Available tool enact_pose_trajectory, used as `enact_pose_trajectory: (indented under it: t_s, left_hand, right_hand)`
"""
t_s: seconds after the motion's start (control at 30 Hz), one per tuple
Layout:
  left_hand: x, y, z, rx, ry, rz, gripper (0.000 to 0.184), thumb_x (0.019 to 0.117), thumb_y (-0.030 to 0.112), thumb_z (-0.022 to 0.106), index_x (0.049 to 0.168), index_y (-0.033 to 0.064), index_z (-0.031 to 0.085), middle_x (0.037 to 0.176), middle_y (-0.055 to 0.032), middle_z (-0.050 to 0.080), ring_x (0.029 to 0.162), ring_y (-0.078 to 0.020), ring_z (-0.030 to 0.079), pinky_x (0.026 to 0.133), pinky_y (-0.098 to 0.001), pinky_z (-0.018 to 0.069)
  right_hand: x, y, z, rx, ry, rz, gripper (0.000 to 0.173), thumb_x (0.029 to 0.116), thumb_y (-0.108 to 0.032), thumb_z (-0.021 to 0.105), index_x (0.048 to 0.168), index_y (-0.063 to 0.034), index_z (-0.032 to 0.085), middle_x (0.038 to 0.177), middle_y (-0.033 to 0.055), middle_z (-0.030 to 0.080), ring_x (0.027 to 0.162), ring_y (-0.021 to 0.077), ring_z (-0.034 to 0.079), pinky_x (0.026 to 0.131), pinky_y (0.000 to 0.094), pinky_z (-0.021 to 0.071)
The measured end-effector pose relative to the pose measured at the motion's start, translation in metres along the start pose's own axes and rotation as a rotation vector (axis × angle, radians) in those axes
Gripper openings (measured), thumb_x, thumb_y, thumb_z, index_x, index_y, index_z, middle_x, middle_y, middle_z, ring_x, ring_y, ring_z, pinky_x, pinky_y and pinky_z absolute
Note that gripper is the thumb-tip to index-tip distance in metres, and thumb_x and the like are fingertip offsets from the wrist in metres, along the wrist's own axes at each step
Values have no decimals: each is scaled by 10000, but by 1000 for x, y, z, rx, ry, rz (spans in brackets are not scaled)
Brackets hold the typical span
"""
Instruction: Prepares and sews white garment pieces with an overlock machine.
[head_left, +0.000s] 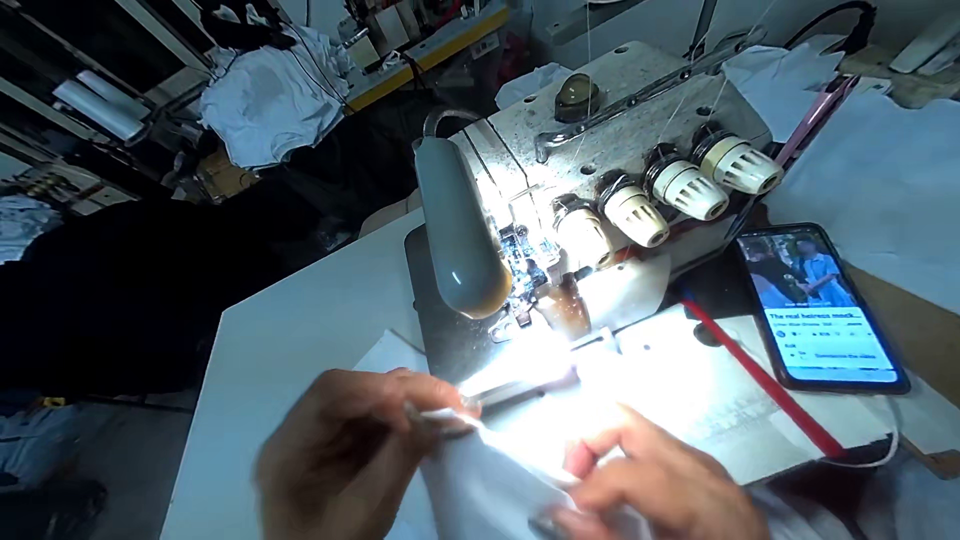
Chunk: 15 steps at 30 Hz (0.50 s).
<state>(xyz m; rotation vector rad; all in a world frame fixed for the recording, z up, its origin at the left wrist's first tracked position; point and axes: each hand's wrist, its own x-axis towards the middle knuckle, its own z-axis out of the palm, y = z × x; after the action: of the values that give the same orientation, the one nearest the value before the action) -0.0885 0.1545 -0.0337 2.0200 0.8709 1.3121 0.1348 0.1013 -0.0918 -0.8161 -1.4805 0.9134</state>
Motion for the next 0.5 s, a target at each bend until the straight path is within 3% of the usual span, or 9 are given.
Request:
enact_pose_trajectory:
  t_s: [0.1,0.23,0.4,0.5]
  left_hand:
    - [18,10,-4,51,-67,35,75,959,222,708,1008,248,658,949,116,740,864,-22,716,754,-169,596]
    - [10,-26,16,75,18,-103,217,866,120,760,1001,258,662,900,128,723,829,5,703,743,-154,592]
    - [-1,-40,25,4,66,-166,216,866,87,757,998,231,664,897,88,736,814,-18,714,733,-156,595]
    - [3,-37,22,19,67,-171,220,853,89,768,984,229,661,884,92,740,792,-13,713,714,-152,594]
  right_hand:
    - [9,-5,-2,31,14,72,207,857,-118,762,781,-19,596,815,73,619,833,26,575,727,120,450]
    - [13,37,3,169,43,263,162,795,-168,759,755,-118,611,786,-82,578,733,-85,527,631,76,431]
    - [16,50,-1,370,-46,367,83,899,-163,714,834,-113,708,822,-88,650,742,-56,577,647,111,477]
    - [19,45,-1,306,-16,287,161,894,-144,707,747,-96,660,818,-64,631,753,-62,566,644,95,463]
